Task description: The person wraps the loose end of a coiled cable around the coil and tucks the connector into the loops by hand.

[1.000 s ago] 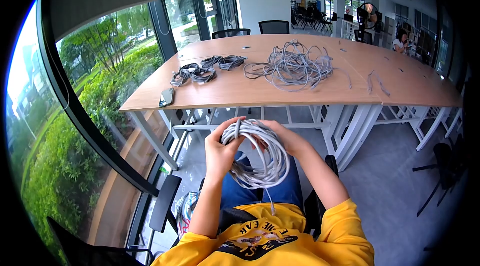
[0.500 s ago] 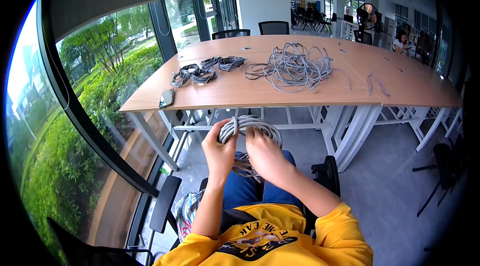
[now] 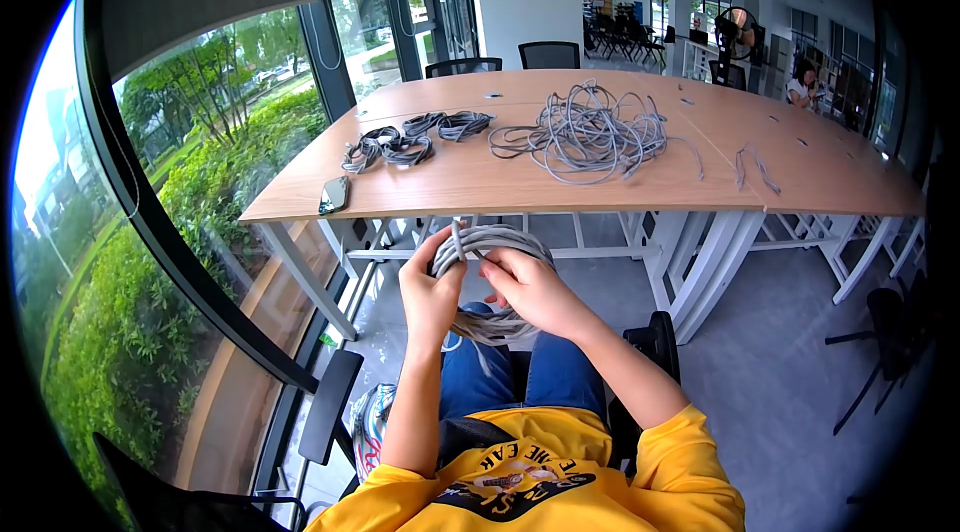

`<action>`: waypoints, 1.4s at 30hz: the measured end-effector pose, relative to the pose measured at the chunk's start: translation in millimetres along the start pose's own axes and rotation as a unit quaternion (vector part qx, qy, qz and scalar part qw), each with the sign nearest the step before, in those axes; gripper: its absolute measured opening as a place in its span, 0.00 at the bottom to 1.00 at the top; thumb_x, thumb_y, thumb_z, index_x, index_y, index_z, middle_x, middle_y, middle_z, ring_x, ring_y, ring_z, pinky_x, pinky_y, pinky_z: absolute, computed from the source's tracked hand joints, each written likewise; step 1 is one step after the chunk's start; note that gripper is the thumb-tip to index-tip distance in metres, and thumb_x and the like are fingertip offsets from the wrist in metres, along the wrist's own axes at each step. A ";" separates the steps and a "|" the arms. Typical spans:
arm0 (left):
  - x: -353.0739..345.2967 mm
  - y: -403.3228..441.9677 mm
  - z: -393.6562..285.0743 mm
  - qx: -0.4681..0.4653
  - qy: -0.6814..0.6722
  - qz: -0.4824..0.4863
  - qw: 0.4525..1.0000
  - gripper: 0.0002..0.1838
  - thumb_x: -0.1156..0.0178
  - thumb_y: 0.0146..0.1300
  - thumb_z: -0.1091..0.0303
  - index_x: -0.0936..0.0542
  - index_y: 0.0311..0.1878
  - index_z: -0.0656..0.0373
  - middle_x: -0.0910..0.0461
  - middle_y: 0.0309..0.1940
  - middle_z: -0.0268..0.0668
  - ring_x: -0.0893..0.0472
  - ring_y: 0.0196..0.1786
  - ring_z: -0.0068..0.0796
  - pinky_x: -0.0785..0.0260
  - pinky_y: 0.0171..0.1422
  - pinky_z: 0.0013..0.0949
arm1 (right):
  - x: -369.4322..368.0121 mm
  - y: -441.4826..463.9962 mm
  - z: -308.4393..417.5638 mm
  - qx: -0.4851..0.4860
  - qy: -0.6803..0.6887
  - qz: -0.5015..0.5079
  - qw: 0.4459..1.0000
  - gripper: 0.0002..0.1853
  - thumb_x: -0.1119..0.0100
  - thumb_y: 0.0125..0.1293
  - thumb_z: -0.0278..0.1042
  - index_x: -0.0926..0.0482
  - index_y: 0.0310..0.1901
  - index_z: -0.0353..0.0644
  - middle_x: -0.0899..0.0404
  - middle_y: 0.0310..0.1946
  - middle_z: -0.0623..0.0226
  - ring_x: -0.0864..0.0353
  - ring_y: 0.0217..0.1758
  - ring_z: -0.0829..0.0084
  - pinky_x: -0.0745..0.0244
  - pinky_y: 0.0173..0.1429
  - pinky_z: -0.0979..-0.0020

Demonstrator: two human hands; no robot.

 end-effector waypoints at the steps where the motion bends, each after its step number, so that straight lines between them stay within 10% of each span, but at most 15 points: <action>1: 2.0 1.9 8.7 0.024 0.011 0.000 1.000 0.18 0.46 0.48 0.81 0.24 0.45 0.68 0.21 0.30 0.34 0.27 0.33 0.17 0.35 0.37 0.20 | -3.1 0.8 0.7 -0.007 0.061 0.031 0.998 0.09 0.55 0.66 0.32 0.29 0.38 0.33 0.30 0.22 0.71 0.32 0.21 0.81 0.28 0.33 0.74; 7: 23.4 11.9 23.3 0.047 0.010 -0.040 0.998 0.16 0.45 0.50 0.81 0.24 0.46 0.67 0.24 0.27 0.32 0.30 0.28 0.15 0.37 0.32 0.20 | 9.8 -17.0 19.9 -0.110 0.339 0.126 0.926 0.14 0.57 0.68 0.35 0.32 0.28 0.36 0.50 0.09 0.84 0.56 0.11 0.89 0.60 0.16 0.82; 14: 26.5 15.5 14.5 0.067 -0.004 -0.031 0.997 0.22 0.49 0.48 0.85 0.23 0.48 0.57 0.28 0.24 0.28 0.38 0.18 0.12 0.48 0.20 0.20 | 3.2 -43.4 23.6 -0.161 0.282 0.253 0.911 0.14 0.57 0.68 0.36 0.30 0.30 0.36 0.48 0.11 0.83 0.56 0.11 0.89 0.59 0.14 0.82; 18: 26.2 13.7 18.9 0.044 -0.032 -0.076 0.996 0.19 0.50 0.47 0.86 0.23 0.43 0.58 0.33 0.19 0.25 0.39 0.17 0.13 0.48 0.21 0.19 | 7.6 -47.2 23.4 -0.128 0.100 0.222 0.962 0.14 0.59 0.69 0.36 0.29 0.32 0.34 0.36 0.12 0.77 0.38 0.11 0.85 0.44 0.16 0.81; 22: 27.2 10.2 4.0 -0.109 0.132 -0.152 0.973 0.17 0.53 0.47 0.86 0.25 0.40 0.61 0.27 0.21 0.39 0.28 0.25 0.25 0.36 0.33 0.25 | -26.4 -54.1 45.1 0.037 0.288 0.317 0.903 0.11 0.60 0.69 0.33 0.33 0.42 0.32 0.23 0.24 0.63 0.21 0.32 0.75 0.28 0.45 0.74; 27: 27.0 8.4 15.5 -0.119 0.216 -0.145 0.958 0.19 0.54 0.44 0.85 0.24 0.40 0.59 0.24 0.30 0.47 0.23 0.33 0.44 0.32 0.39 0.35 | -3.9 -42.1 50.3 -0.115 0.549 0.228 0.796 0.20 0.68 0.71 0.38 0.39 0.55 0.30 0.33 0.12 0.70 0.28 0.13 0.75 0.24 0.25 0.70; 31: 27.3 8.5 8.3 -0.168 0.251 -0.165 0.939 0.19 0.53 0.43 0.85 0.24 0.40 0.59 0.24 0.33 0.46 0.24 0.35 0.47 0.32 0.40 0.37 | 11.4 -48.1 57.9 -0.135 0.617 0.242 0.737 0.18 0.65 0.71 0.39 0.36 0.55 0.36 0.40 0.12 0.76 0.44 0.09 0.85 0.42 0.15 0.83; 37: 37.6 10.9 10.2 -0.156 0.253 -0.168 0.940 0.19 0.53 0.43 0.85 0.24 0.40 0.61 0.24 0.33 0.46 0.24 0.34 0.46 0.33 0.40 0.37 | 32.2 -39.2 40.9 -0.016 0.161 0.102 0.981 0.12 0.55 0.68 0.36 0.30 0.45 0.36 0.39 0.12 0.75 0.45 0.16 0.87 0.47 0.19 0.79; 42: 34.1 5.1 8.9 -0.157 0.272 -0.154 0.937 0.18 0.53 0.44 0.86 0.24 0.40 0.64 0.24 0.29 0.47 0.23 0.33 0.41 0.32 0.41 0.32 | 70.7 -31.5 33.2 0.026 -0.218 -0.122 0.968 0.14 0.48 0.63 0.41 0.30 0.40 0.37 0.27 0.14 0.62 0.27 0.16 0.69 0.36 0.21 0.68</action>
Point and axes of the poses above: each hand's wrist, its own y-axis towards the middle knuckle, its own x-axis out of the back of the hand, z = x × y, the point moved 8 cm from there along y, towards the middle knuckle
